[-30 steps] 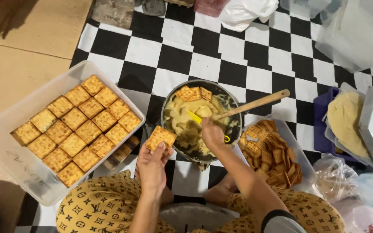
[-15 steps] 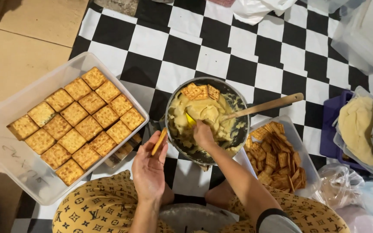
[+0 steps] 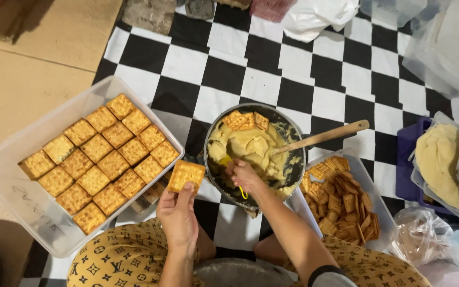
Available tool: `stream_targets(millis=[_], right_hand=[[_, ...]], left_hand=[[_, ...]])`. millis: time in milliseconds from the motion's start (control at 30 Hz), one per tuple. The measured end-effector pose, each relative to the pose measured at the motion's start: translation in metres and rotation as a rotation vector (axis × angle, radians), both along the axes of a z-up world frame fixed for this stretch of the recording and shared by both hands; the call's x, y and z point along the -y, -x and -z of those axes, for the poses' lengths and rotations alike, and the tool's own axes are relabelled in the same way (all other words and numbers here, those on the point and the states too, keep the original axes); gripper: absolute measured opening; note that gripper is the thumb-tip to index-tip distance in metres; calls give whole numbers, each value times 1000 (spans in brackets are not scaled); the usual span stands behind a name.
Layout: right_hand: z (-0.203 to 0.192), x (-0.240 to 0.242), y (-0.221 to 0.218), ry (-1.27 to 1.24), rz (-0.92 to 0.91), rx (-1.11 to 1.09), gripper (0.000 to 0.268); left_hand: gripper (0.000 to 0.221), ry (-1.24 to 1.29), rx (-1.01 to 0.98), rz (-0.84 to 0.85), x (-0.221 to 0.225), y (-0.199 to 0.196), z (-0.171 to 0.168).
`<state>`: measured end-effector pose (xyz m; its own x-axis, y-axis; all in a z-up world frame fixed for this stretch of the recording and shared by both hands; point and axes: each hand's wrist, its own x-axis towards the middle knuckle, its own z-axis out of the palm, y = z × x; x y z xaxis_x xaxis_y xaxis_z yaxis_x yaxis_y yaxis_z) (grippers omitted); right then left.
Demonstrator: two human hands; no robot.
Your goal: Assembling cracker sandwiches by spreading filling onto crackers using a spatula.
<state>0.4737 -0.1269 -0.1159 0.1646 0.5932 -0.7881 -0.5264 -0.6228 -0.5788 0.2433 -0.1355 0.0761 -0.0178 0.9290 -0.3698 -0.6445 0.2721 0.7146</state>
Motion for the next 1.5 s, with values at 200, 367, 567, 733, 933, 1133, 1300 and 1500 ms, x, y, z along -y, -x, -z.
stream_targets(millis=[200, 367, 567, 733, 933, 1133, 1300, 1500], right_hand=[[-60, -9, 25, -337, -67, 146, 11], [-113, 20, 9, -462, -175, 552, 20], [-221, 84, 25, -642, -206, 885, 27], [-206, 109, 36, -812, -179, 1150, 25], [-225, 110, 42, -1049, -196, 1424, 11], [-201, 114, 9, -1274, -356, 1493, 29], [-226, 127, -11, -1268, -640, 1856, 26], [-278, 143, -19, -1193, -782, 1985, 25]], left_hand=[[11, -71, 26, -68, -6, 5, 17], [31, 147, -134, -31, -19, -7, 46], [32, 181, 5, 269, 2, -32, 33], [38, 248, 183, 437, 18, -39, 3], [38, 251, 312, 448, 19, -29, 8], [37, 251, 325, 478, 25, -14, -15], [36, 226, 307, 564, 27, -12, -8], [37, 246, 331, 606, 28, -12, -14]])
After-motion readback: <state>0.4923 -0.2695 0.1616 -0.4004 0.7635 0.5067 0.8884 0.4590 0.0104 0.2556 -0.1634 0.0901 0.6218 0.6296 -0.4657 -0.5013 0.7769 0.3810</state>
